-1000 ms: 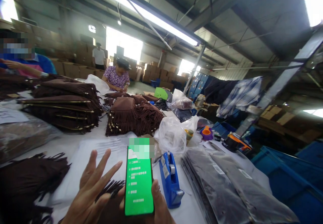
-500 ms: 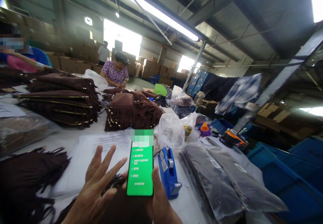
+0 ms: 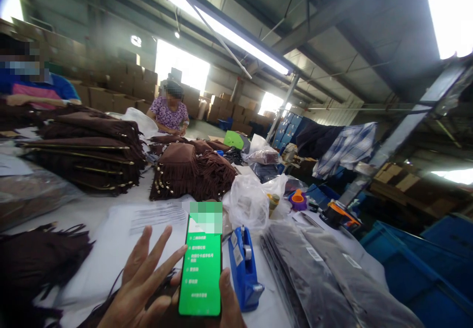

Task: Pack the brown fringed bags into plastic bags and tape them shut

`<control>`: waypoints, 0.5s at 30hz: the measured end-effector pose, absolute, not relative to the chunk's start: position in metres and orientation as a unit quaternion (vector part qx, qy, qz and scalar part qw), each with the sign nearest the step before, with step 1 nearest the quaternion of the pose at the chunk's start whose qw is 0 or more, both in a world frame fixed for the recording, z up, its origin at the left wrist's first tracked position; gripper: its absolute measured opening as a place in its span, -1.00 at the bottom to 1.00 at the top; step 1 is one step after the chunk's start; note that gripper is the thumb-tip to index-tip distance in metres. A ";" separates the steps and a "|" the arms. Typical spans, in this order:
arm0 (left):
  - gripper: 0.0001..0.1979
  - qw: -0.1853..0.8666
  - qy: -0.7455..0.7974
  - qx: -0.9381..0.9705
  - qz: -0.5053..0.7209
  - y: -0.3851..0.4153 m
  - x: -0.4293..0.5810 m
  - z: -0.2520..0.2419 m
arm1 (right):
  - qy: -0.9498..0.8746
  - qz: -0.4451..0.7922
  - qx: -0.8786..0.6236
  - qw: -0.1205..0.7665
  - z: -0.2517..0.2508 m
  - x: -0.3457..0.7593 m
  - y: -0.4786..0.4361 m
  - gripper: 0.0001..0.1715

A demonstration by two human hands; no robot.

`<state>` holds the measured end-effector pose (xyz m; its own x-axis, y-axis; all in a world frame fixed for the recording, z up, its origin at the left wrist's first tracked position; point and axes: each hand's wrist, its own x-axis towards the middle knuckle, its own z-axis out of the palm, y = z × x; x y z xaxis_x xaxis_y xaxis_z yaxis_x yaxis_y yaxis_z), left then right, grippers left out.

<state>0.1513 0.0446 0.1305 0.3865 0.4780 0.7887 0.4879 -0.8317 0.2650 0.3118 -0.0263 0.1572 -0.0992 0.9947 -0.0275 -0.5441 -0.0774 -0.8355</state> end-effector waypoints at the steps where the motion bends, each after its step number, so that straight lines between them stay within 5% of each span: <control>1: -0.51 -0.002 -0.296 -0.833 -0.468 0.043 0.151 0.133 | -0.347 0.652 -0.334 0.586 0.159 0.311 -0.027 -0.04; 15: -0.50 -0.028 -0.313 -0.830 -0.461 0.040 0.154 0.152 | -0.373 0.603 -0.377 0.596 0.160 0.306 -0.031 -0.13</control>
<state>0.1544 0.0399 0.1516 0.3787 0.5457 0.7475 0.4941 -0.8021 0.3353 0.3058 -0.0314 0.1603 -0.0044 0.9999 -0.0098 -0.4382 -0.0107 -0.8988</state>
